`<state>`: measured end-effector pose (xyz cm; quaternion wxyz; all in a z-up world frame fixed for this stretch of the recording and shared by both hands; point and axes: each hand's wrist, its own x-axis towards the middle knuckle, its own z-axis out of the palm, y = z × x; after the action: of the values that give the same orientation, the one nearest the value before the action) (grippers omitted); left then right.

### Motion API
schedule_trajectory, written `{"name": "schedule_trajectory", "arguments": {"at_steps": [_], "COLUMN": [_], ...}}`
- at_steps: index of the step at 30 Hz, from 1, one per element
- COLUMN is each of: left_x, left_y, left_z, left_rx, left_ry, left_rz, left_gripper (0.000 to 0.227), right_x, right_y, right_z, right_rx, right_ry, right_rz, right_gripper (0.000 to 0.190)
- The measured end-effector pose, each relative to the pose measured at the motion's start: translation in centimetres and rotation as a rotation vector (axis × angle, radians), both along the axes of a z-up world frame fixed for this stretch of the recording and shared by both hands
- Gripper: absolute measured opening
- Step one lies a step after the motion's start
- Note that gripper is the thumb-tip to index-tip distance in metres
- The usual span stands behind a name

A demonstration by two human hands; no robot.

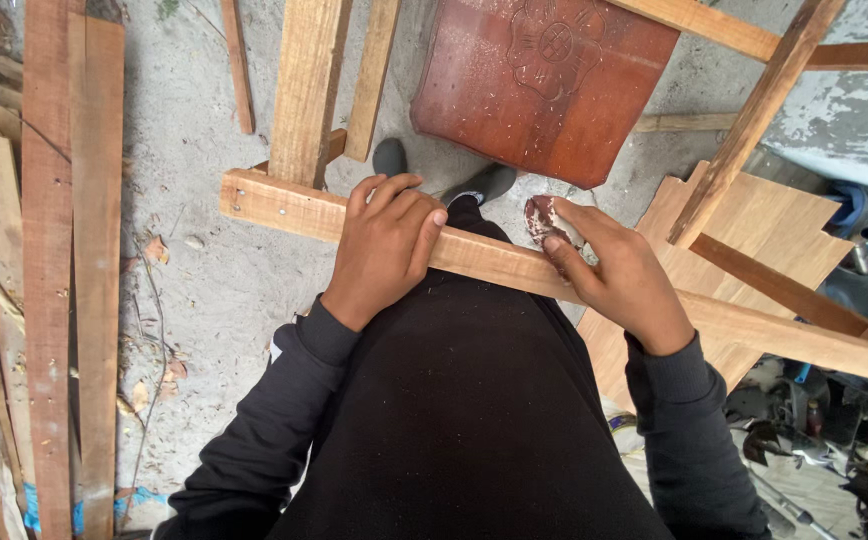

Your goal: The person sands the surface and edges of a wooden frame structure using a piece of sandpaper.

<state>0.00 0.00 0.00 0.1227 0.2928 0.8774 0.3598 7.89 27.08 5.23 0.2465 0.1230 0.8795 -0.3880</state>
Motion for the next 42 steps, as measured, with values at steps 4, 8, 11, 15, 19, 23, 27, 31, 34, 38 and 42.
{"name": "schedule_trajectory", "arguments": {"at_steps": [4, 8, 11, 15, 19, 23, 27, 31, 34, 38, 42], "left_x": [-0.7, -0.9, -1.1, -1.1, -1.1, -1.0, -1.1, -1.6, -2.4, -3.1, -3.6], "left_y": [-1.1, -1.2, -1.1, -0.9, -1.0, -0.9, -0.9, -1.4, -2.4, -3.7, -3.8], "left_z": [0.1, 0.0, -0.2, -0.4, -0.6, -0.7, -0.5, 0.0, 0.6, 0.9, 0.4], "left_rx": [0.028, 0.031, 0.013, 0.01, 0.006, 0.005, -0.013, 0.021, -0.012, -0.106, -0.152], "left_ry": [0.05, 0.084, 0.11, 0.135, 0.141, 0.143, 0.088, 0.141, 0.216, 0.176, 0.187], "left_rz": [-0.039, -0.081, -0.104, -0.095, -0.101, -0.09, -0.097, -0.09, -0.051, -0.024, -0.052], "left_gripper": [0.026, 0.025, 0.025, 0.026, 0.026, 0.026, 0.027, 0.026, 0.026, 0.031, 0.039], "right_x": [0.5, -0.2, 0.0, 1.8, 3.2, 2.7, 2.5, 1.8, 0.4, -1.1, -1.4], "right_y": [-1.6, -2.2, -1.8, -2.7, -2.7, -2.9, -2.3, -3.0, -6.5, -9.8, -6.7], "right_z": [0.0, -0.4, 0.1, 0.4, 0.7, 0.5, -0.1, -1.0, -2.1, -1.8, 1.2], "right_rx": [0.027, 0.115, 0.246, 0.025, -0.005, 0.042, 0.068, 0.082, 0.068, 0.01, -0.013], "right_ry": [0.471, 0.581, 0.554, 0.053, 0.124, 0.055, -0.157, 0.046, -0.011, 0.241, 0.069], "right_rz": [0.016, -0.194, -0.068, -0.177, -0.01, -0.018, -0.088, 0.161, 0.097, 0.148, 0.162], "right_gripper": [0.031, 0.017, 0.015, 0.012, 0.018, 0.023, 0.043, 0.033, 0.034, 0.032, 0.037]}}
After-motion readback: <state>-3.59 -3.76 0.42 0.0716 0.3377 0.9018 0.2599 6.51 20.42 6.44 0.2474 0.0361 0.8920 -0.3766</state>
